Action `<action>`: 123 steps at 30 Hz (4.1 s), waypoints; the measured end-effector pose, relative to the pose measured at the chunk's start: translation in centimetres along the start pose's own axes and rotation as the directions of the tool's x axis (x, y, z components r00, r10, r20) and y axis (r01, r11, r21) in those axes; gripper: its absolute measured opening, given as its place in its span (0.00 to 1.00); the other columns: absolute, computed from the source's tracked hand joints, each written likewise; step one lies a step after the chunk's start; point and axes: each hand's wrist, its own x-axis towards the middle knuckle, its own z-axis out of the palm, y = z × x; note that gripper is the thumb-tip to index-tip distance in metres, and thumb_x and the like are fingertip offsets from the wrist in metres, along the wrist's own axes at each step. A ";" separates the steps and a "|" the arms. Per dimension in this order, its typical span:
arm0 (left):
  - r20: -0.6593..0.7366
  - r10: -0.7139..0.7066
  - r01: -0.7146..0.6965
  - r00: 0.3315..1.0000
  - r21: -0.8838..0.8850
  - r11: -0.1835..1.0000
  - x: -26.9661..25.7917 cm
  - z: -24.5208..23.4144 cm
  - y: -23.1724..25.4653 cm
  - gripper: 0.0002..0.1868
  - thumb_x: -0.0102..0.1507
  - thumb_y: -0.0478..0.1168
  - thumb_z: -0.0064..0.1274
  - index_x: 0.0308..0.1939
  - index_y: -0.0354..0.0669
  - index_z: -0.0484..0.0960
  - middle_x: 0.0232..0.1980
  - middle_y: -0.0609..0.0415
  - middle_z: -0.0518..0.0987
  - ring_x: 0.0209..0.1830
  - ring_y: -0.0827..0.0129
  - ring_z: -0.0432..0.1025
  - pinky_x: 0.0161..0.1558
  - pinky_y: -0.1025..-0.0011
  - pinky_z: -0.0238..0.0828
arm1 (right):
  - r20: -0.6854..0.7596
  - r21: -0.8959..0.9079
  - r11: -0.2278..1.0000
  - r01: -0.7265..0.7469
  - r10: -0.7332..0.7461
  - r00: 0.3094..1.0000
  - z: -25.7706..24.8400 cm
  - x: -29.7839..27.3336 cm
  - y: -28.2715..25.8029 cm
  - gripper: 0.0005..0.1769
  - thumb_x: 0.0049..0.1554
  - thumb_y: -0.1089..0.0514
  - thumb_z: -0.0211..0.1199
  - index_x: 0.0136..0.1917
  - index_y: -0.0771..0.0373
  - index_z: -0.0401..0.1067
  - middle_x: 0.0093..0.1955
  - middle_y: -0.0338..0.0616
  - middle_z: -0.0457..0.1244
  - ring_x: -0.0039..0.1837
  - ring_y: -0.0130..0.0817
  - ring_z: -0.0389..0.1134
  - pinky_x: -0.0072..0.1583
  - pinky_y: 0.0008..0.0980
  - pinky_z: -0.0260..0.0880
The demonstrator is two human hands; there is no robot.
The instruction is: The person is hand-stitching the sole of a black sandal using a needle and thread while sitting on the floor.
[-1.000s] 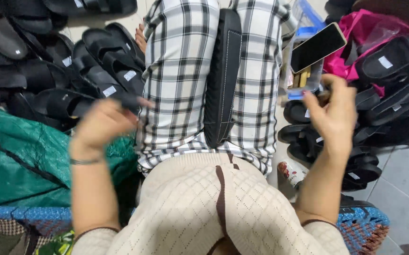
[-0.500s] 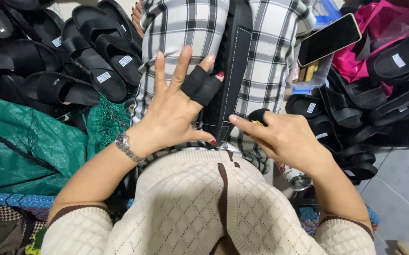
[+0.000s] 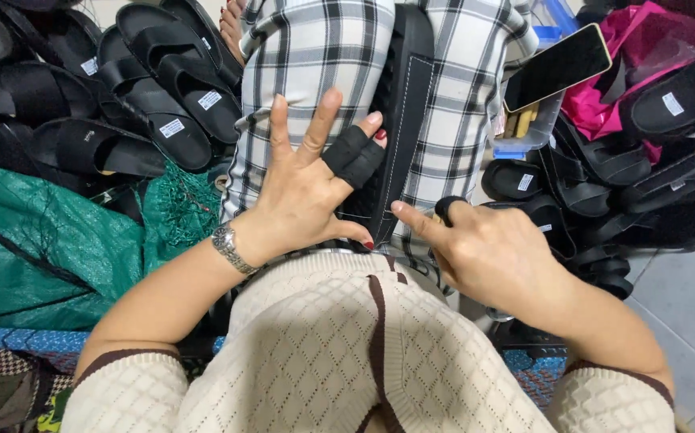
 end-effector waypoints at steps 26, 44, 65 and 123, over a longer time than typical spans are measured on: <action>0.039 -0.354 0.089 0.934 -0.988 0.128 -6.3 1.1 2.8 0.08 0.64 0.38 0.58 0.46 0.45 0.86 0.60 0.41 0.80 0.49 0.61 0.76 0.52 0.64 0.75 | -0.289 -0.322 0.944 -0.070 -0.028 0.957 4.4 1.1 -1.3 0.11 0.54 0.56 0.55 0.51 0.54 0.69 0.31 0.37 0.54 0.36 0.37 0.63 0.38 0.32 0.65; -0.292 -0.426 0.307 0.856 -0.376 0.874 -3.6 5.5 5.1 0.25 0.52 0.51 0.74 0.43 0.39 0.84 0.26 0.49 0.69 0.27 0.49 0.72 0.31 0.61 0.72 | -0.126 -0.224 0.974 -0.041 0.012 0.992 -0.9 -0.6 -1.7 0.28 0.50 0.56 0.62 0.65 0.46 0.69 0.29 0.36 0.58 0.30 0.33 0.66 0.33 0.29 0.68; -0.239 -0.285 0.156 0.928 -0.446 0.881 -1.9 3.0 3.3 0.40 0.56 0.52 0.70 0.69 0.47 0.73 0.59 0.45 0.72 0.62 0.48 0.71 0.61 0.58 0.72 | -0.059 0.403 0.912 0.071 -0.051 0.997 -0.5 0.8 2.5 0.07 0.48 0.59 0.63 0.42 0.60 0.77 0.26 0.48 0.63 0.29 0.49 0.68 0.34 0.45 0.66; 0.053 -0.081 0.074 0.995 0.112 0.991 0.7 -2.7 -1.3 0.66 0.46 0.74 0.78 0.82 0.56 0.68 0.83 0.45 0.36 0.79 0.48 0.18 0.76 0.38 0.12 | -0.212 0.058 0.998 0.039 -0.025 0.977 3.3 -0.3 3.5 0.29 0.55 0.57 0.65 0.71 0.46 0.70 0.32 0.35 0.50 0.29 0.29 0.52 0.31 0.30 0.52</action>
